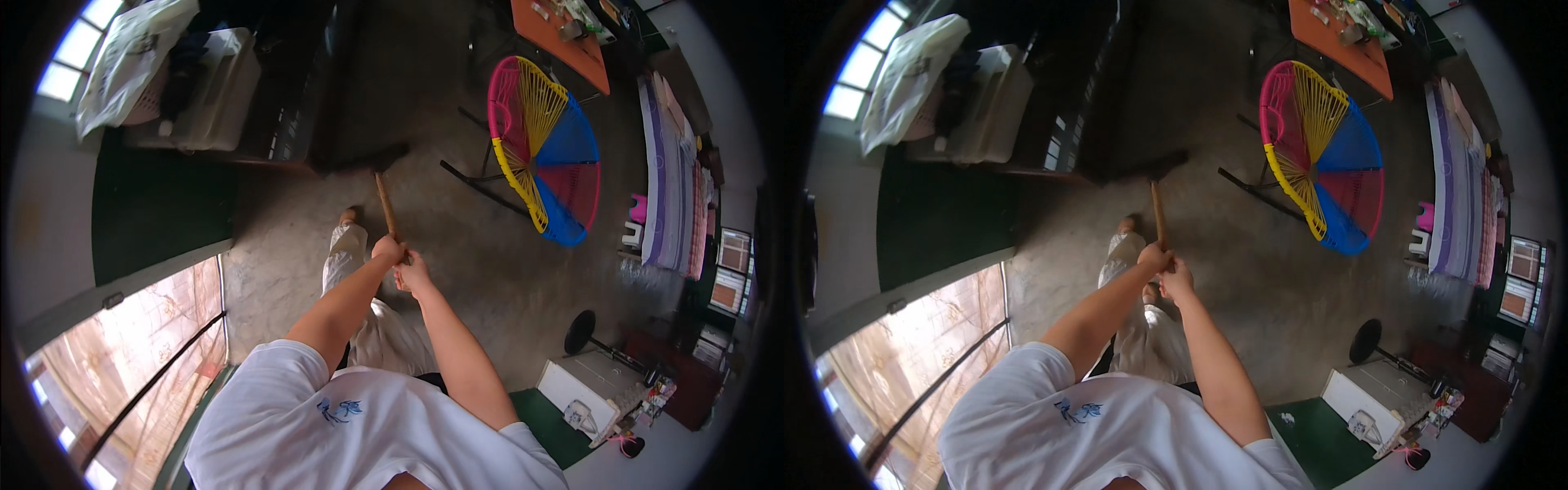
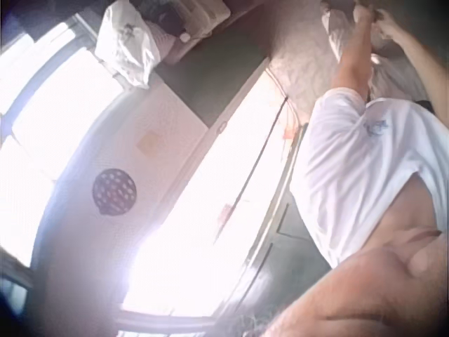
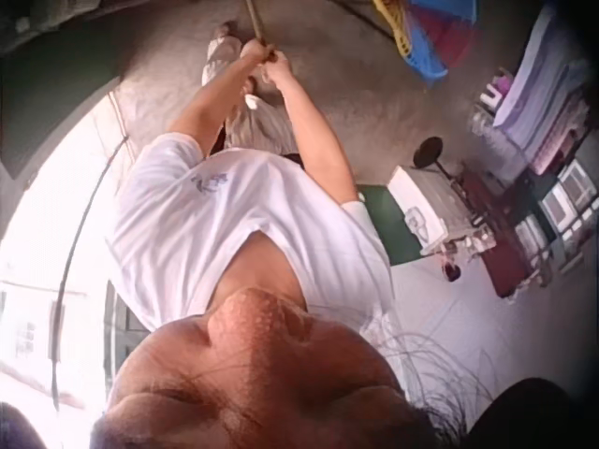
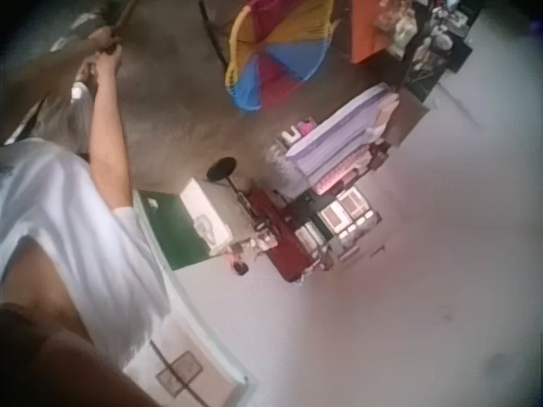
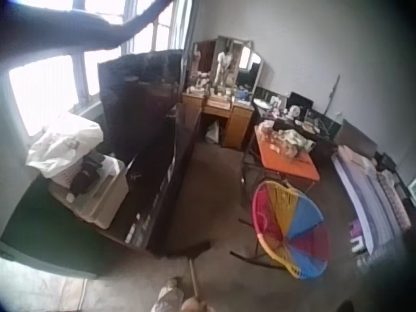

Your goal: The person sweeps the concrete floor of a bedroom using a traditional straw broom. They move around furniture, including beds, a fan, and a rocking chair, sweeping debris across the floor.

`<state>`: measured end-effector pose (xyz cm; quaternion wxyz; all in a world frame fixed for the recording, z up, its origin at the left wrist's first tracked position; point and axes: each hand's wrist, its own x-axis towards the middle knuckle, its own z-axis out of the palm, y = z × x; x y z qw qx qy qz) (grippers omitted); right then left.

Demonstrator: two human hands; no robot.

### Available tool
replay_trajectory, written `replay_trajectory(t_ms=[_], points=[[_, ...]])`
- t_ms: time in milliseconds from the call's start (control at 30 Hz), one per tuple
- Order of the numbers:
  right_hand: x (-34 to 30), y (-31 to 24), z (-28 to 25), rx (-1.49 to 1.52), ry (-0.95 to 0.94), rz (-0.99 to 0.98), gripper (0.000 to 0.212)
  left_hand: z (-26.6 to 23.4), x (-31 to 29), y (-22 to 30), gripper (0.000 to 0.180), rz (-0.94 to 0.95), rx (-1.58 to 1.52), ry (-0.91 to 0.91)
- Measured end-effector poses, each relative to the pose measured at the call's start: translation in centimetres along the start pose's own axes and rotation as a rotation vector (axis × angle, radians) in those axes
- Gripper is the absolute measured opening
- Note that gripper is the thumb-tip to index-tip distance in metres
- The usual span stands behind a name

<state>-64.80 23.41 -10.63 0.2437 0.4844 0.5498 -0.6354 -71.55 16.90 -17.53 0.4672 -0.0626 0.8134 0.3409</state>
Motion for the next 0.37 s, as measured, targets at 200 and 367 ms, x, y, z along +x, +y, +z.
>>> replay_trajectory(t_ms=[200, 367], points=[[-1.6, -4.0, 0.4, -0.367, 0.052, 0.038, 0.050, -0.7, 0.7, 0.4, 0.058, -0.047, -0.097, -0.103], [0.3, -8.0, 1.0, -0.692, 0.157, -0.138, 0.050, -6.5, 4.1, 5.7, 0.066, -0.193, -0.028, -0.144]])
